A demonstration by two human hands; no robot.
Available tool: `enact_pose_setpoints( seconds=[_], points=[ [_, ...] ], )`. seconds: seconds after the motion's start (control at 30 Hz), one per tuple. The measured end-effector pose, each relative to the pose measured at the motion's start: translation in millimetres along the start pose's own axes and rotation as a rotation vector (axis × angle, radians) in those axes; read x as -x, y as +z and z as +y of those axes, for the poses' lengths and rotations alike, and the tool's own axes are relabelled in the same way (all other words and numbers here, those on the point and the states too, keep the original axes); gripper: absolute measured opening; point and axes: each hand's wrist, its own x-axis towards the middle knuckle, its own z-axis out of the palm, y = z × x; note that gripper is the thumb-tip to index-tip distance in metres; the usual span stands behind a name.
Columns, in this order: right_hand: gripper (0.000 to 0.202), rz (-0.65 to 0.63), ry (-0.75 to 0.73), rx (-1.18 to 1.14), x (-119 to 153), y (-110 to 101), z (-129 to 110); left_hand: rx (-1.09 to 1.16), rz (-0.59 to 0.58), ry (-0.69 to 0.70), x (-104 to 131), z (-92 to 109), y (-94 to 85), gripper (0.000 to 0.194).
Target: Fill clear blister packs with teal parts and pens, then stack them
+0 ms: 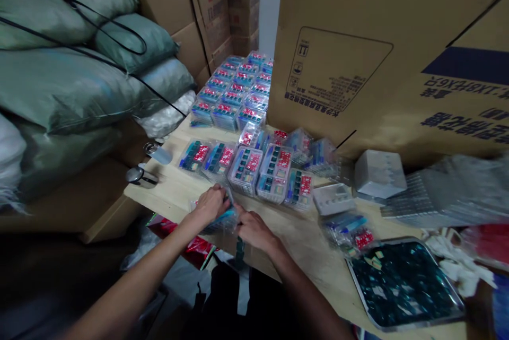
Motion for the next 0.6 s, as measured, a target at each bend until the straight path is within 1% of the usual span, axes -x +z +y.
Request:
enact_pose_setpoints(
  seconds=[0.1, 0.2, 0.27, 0.37, 0.5, 0.6],
  points=[
    [0.024, -0.021, 0.023, 0.039, 2.1, -3.7, -3.0, 0.066, 0.006, -0.047, -5.5, -5.1, 8.0, 0.031],
    [0.031, -0.032, 0.013, 0.057, 3.1, -8.5, -7.1, 0.089, 0.040, -0.082, -8.6, -7.2, 16.5, 0.034],
    [0.036, -0.028, 0.010, 0.053, 3.4, -9.8, -10.2, 0.076, 0.066, -0.111, -8.3, -4.9, 22.1, 0.032],
    [0.044, -0.020, -0.003, 0.027, 4.1, -9.8, -13.0, 0.066, 0.074, -0.152, -7.7, 0.5, 28.2, 0.030],
    [0.054, -0.014, 0.001, 0.008, 5.4, -8.9, -10.3, 0.099, 0.080, -0.208, -12.2, 1.2, 28.0, 0.036],
    [0.057, -0.025, 0.012, 0.043, 5.7, -7.0, -6.1, 0.114, 0.047, -0.214, -15.2, -1.4, 23.0, 0.039]
  ],
)
